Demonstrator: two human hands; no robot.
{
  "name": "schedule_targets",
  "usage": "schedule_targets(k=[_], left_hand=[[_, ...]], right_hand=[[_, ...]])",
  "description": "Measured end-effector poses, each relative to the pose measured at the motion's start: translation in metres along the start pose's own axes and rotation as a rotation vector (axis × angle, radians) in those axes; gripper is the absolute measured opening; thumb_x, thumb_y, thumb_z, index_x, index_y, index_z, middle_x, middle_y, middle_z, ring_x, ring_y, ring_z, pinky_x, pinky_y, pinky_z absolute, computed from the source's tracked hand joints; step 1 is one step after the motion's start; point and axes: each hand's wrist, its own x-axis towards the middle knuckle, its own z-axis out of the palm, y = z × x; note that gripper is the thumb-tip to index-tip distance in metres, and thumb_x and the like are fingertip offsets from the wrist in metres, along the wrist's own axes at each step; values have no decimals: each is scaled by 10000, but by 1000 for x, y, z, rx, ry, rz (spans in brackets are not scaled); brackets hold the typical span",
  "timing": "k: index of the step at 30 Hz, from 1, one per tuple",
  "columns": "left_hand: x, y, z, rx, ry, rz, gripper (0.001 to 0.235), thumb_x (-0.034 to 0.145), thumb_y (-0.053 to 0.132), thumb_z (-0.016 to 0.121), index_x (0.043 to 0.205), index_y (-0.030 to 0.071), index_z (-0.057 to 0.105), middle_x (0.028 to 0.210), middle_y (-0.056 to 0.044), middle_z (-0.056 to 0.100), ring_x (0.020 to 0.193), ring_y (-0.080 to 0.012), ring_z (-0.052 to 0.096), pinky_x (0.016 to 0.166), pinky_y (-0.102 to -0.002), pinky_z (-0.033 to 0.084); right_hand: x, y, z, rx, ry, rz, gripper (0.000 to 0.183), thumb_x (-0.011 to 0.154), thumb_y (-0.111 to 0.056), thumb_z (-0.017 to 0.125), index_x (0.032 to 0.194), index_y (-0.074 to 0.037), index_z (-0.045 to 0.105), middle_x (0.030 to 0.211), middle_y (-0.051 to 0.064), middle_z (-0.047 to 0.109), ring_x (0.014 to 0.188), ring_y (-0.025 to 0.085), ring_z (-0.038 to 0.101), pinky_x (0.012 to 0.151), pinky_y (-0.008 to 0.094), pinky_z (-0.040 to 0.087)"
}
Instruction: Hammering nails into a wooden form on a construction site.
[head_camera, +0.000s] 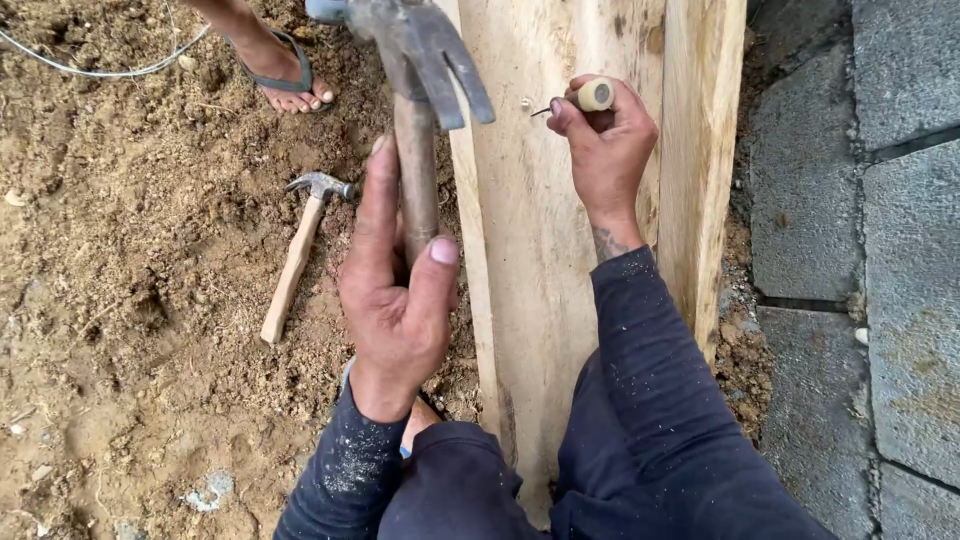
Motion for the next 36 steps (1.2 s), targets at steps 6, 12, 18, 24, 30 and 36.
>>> schedule_targets(k=[6,12,18,24,30,36], left_hand=[[4,-1,8,108,-74,139,621,1133,76,609,1662,71,285,1589,-186,504,1221,-215,653,1062,-317,565],[8,31,22,427,-285,367,610,1097,142,631,1623,179,324,965,-73,568,651,-132,586,583,-302,548],[19,-6,49,791,-460,360,662,1068,77,523,1643,266,254,758,-35,460,487,-146,452,386,-329,442],[15,25,53,560,-392,420,688,1106,75,492,1670,281,157,775,8,487,518,-119,455,423,-295,429],[30,-11,56,736,-416,314,693,1091,114,504,1656,304,150,716,-20,483,462,-136,462,364,-318,443],[20,3,55,652,-420,374,695,1053,85,515,1647,311,234,778,-71,538,520,-204,542,441,-380,471]], right_hand=[[-4,9,2,7,18,-12,165,955,40,780,1087,12,686,968,80,736,875,132,755,806,291,690],[-6,25,8,139,33,-63,193,954,49,781,1114,29,676,1013,82,737,918,135,746,853,300,675],[-13,29,6,214,24,-13,171,982,34,778,1128,44,690,983,88,732,863,133,728,803,290,640],[-5,50,9,251,24,-10,210,935,36,813,1111,22,700,1004,65,702,901,127,680,831,278,609],[-7,41,12,392,-11,-3,233,919,22,796,1128,-10,699,1070,62,726,981,140,701,897,292,618],[-6,46,-4,59,-59,-18,274,952,51,788,1207,26,690,1115,100,734,1019,157,702,918,289,604]])
